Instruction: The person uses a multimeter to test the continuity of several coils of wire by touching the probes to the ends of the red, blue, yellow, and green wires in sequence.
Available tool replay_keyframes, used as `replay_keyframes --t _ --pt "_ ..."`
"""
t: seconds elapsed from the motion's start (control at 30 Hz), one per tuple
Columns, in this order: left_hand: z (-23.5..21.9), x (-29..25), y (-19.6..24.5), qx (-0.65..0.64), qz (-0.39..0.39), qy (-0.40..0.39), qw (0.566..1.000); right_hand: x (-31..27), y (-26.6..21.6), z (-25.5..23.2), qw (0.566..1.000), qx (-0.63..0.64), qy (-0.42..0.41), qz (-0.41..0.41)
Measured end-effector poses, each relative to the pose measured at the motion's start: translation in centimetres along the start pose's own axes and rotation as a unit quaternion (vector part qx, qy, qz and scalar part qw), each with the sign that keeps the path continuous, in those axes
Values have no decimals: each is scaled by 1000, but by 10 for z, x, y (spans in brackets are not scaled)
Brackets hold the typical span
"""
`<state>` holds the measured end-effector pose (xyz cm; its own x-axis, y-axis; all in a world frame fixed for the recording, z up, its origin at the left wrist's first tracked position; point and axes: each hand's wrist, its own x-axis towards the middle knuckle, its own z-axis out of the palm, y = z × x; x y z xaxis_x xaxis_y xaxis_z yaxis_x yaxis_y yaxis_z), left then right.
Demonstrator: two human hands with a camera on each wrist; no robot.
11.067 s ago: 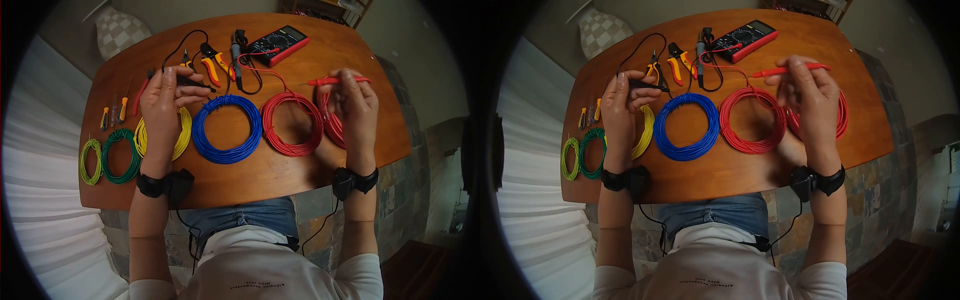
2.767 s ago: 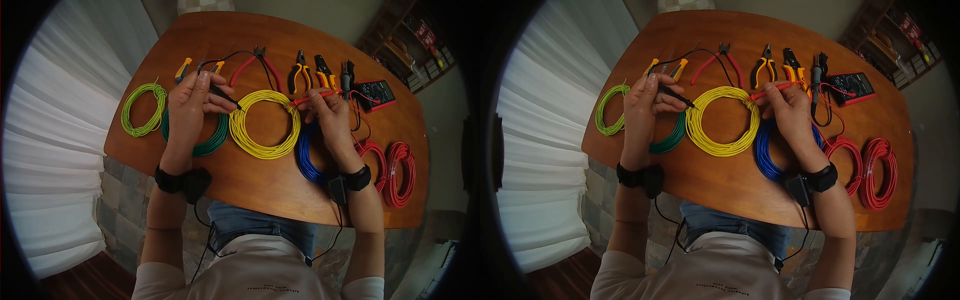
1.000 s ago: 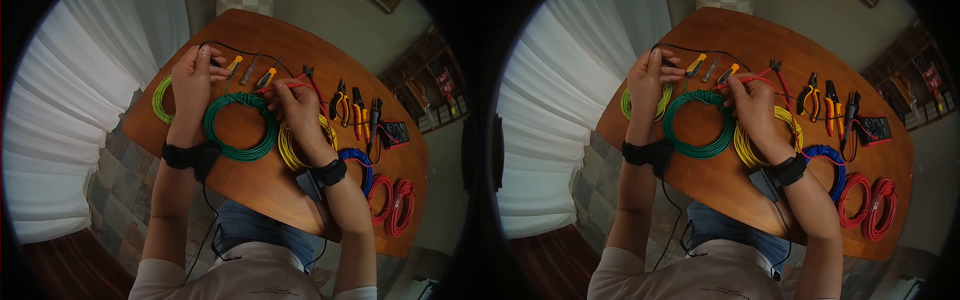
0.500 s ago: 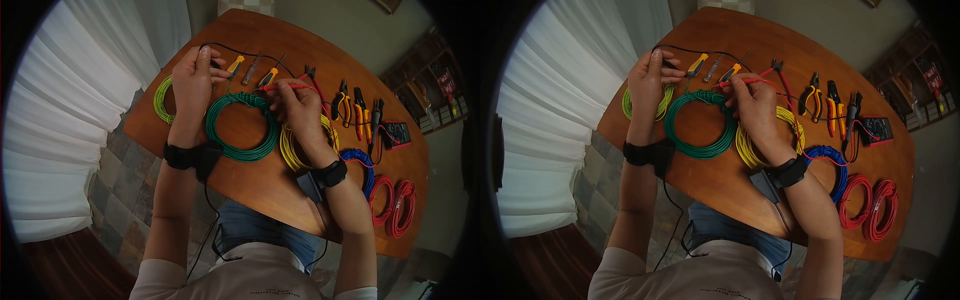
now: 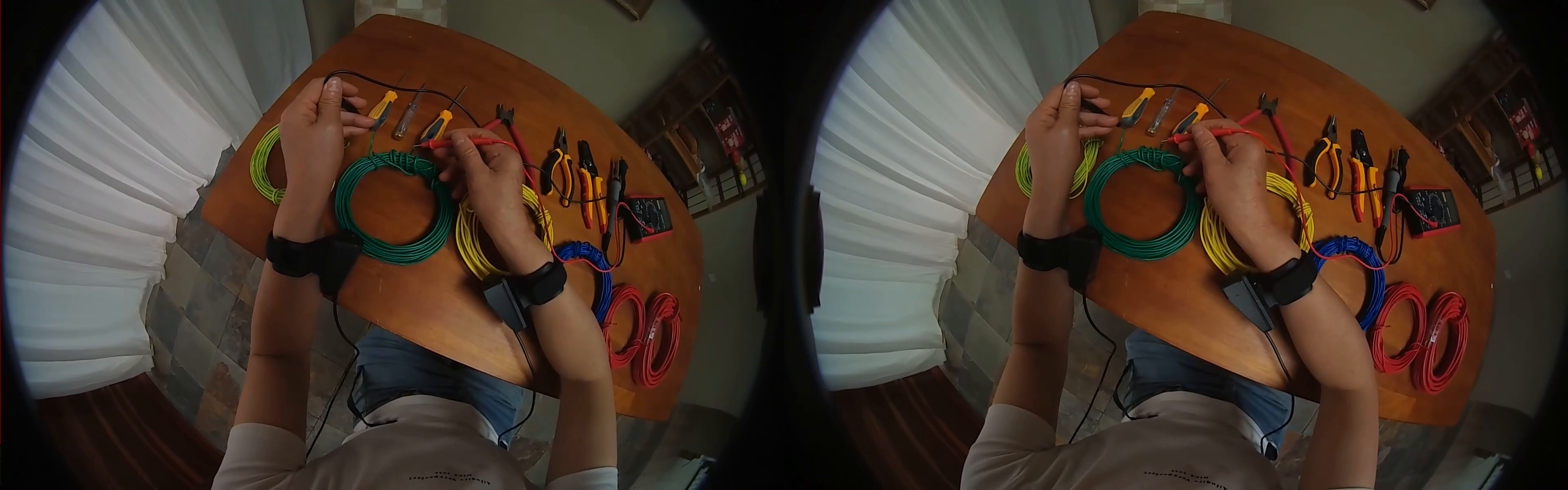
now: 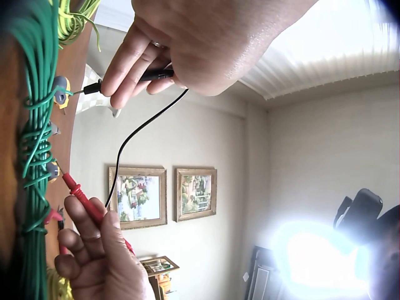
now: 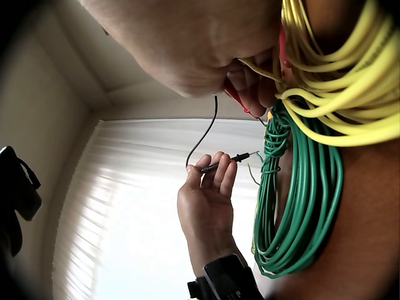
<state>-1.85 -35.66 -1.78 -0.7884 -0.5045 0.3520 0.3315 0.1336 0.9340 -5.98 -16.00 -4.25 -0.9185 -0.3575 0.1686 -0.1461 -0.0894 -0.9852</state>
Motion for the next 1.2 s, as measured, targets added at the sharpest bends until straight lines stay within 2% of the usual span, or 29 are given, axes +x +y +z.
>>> replay_keyframes --t 0.13,0.33,0.47,1.03,1.2 --pt "0 0 -1 0 -1 -3 1000 -1 -2 0 1000 -15 -1 2" --pt "-1 -2 12 -32 88 71 993 -2 -8 -1 998 4 31 -53" --pt "-1 -2 9 -22 66 48 996 -3 -3 -2 999 7 17 -27" --pt "0 -2 1 -2 -37 -19 999 -3 -1 1 1000 -12 -1 -13" --pt "0 -1 -1 -17 9 11 1000 -3 0 1 1000 -5 -1 -12"
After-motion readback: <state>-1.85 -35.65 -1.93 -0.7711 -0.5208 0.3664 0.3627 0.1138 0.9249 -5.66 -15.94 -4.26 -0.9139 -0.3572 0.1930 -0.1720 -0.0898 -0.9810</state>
